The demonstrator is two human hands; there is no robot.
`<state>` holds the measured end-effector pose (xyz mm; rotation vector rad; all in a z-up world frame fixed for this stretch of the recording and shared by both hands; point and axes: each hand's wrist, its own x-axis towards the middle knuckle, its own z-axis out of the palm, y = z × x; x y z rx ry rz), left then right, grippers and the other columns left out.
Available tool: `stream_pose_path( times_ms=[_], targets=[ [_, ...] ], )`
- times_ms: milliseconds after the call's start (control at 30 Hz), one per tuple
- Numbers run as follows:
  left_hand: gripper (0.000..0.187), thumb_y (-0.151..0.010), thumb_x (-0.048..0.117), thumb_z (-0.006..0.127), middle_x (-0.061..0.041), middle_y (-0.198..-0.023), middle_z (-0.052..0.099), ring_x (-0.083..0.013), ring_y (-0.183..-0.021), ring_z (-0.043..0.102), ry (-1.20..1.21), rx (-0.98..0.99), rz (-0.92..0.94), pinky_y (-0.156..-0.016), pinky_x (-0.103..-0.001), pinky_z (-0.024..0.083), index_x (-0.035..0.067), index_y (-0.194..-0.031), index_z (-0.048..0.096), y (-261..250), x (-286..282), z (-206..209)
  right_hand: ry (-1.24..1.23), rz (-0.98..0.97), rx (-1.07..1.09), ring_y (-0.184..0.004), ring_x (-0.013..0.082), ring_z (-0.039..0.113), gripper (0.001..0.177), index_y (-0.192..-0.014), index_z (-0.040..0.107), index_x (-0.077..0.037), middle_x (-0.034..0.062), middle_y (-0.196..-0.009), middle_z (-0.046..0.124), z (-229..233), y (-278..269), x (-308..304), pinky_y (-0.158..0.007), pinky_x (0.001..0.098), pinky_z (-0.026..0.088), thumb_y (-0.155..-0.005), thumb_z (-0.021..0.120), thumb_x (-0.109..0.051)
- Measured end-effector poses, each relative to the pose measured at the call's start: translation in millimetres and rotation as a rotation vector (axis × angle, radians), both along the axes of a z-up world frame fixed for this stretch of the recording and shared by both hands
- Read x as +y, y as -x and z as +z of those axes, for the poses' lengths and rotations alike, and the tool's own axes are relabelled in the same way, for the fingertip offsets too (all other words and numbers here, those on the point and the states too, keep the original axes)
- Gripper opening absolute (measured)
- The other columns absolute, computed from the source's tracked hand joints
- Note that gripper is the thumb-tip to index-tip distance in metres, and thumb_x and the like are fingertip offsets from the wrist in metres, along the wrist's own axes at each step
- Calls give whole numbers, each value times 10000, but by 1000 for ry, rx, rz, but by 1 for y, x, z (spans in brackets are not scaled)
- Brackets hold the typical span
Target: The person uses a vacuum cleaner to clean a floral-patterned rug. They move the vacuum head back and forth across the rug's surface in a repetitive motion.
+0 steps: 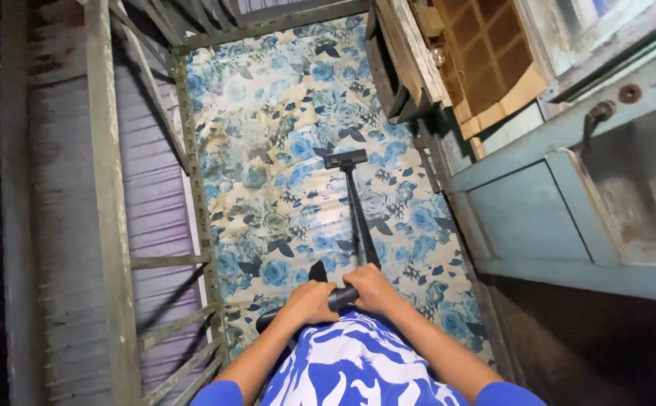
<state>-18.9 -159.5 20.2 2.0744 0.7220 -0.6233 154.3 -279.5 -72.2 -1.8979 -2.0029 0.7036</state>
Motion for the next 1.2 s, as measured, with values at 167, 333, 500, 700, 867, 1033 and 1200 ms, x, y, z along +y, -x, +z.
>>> stream_pose_path(
  times_ms=[167,333,500,700,867,1033,1200],
  targets=[
    [597,-646,434,781,-185,-1016,756,-415,-1021,721,-62,-12,-38,-819,-536,581,138,-1161,730,-23,67,-50,-43,24,-49,-773,292,690,428,-898,674,-193,41,-715,709,-27,-25,77,-826,413,477,-501,756,-56],
    [617,-666,375,793,-225,-1077,745,-442,-1077,700,-58,-46,-64,-882,-539,562,73,-1197,712,-34,116,-67,-71,41,-87,-791,317,702,355,-902,713,-146,81,-733,728,-33,-34,128,-813,417,507,-555,746,-75],
    [634,-636,414,816,-192,-1087,744,-411,-1097,695,-68,4,-117,-876,-519,580,107,-1182,720,-15,118,-52,-21,19,-27,-821,318,730,468,-949,741,-146,87,-762,751,-30,-12,120,-848,426,522,-494,779,-43],
    [457,-743,407,717,-108,-921,652,-326,-774,625,18,51,-369,-614,-453,515,113,-1071,596,16,83,-22,-5,60,130,-563,309,587,150,-707,571,-173,34,-582,605,21,26,71,-634,415,426,-756,707,-134],
    [617,-751,399,734,-178,-1085,682,-377,-976,644,39,100,-250,-797,-490,546,93,-1269,595,-13,100,-17,31,70,41,-701,285,638,178,-798,640,-171,41,-684,677,-15,-4,95,-741,414,422,-655,744,-151],
    [654,-636,401,788,-191,-1068,741,-404,-1074,700,-58,15,-100,-875,-494,567,111,-1214,694,-62,137,-76,12,98,-102,-817,266,699,321,-904,735,-206,35,-769,747,-65,-68,152,-817,389,431,-592,808,-221],
    [609,-664,359,827,-204,-1036,748,-413,-1037,712,-44,-37,3,-849,-492,572,78,-1192,713,-108,178,-78,-29,145,-129,-831,261,722,254,-833,700,-222,5,-736,740,-75,-121,204,-801,386,462,-596,787,-244]
  ],
)
